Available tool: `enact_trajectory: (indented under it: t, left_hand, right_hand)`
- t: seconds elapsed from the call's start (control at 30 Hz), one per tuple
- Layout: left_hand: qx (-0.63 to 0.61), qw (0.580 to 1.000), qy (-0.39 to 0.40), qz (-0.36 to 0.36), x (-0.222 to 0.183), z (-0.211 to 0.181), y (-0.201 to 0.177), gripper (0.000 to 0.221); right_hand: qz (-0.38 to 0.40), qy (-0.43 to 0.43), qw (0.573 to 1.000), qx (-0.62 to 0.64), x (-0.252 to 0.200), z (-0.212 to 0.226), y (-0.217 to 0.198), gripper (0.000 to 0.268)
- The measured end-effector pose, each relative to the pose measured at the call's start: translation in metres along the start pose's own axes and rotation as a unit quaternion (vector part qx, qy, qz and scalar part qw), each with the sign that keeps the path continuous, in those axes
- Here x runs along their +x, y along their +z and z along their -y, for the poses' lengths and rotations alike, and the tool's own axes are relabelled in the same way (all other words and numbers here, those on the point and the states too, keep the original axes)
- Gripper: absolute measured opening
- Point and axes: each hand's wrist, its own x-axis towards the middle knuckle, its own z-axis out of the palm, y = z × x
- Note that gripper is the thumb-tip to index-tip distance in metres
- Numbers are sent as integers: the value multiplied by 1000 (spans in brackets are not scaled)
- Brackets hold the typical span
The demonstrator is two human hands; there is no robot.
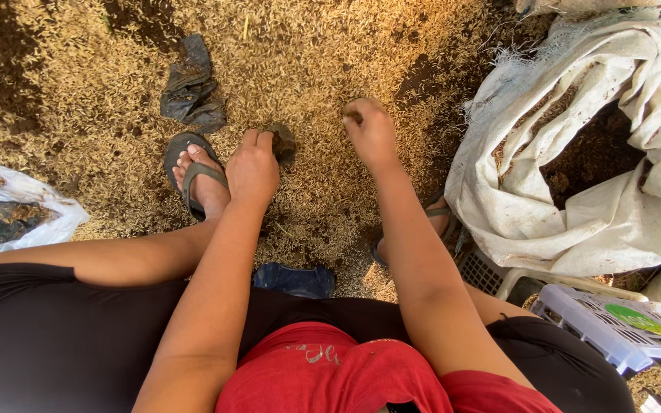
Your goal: The person scoops a granular, sawdust-like material from a pile on the ground using a small black plastic bag. They fill the bag, fold it into a compact bundle, and place it into a white plastic crate. This process is repeated continuously.
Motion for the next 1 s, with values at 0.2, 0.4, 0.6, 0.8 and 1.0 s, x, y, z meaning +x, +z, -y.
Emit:
enact_trajectory:
  t: [0.2, 0.4, 0.6, 0.8, 1.0]
  left_hand:
    - [-34, 999, 8, -22, -1, 2, 1, 24]
    - [-66, 997, 16, -42, -1, -3, -4, 28]
    - [-122, 992, -14, -2, 0, -4, -7, 31]
    - [-123, 992, -20, 35, 1, -5, -5, 42]
    - [-191, 980, -24, 49, 3, 2, -9, 48]
  right_hand:
    - [-15, -140, 985, -103, 5, 38, 33, 25]
    - [22, -127, 973, -193, 20, 11, 31, 9]
    - [-120, 121, 972, -161, -16, -78, -31, 16]
    - [-153, 167, 974, -4, -30, -70, 32, 49]
    - [-80, 268, 932, 229, -15, -31, 22, 51]
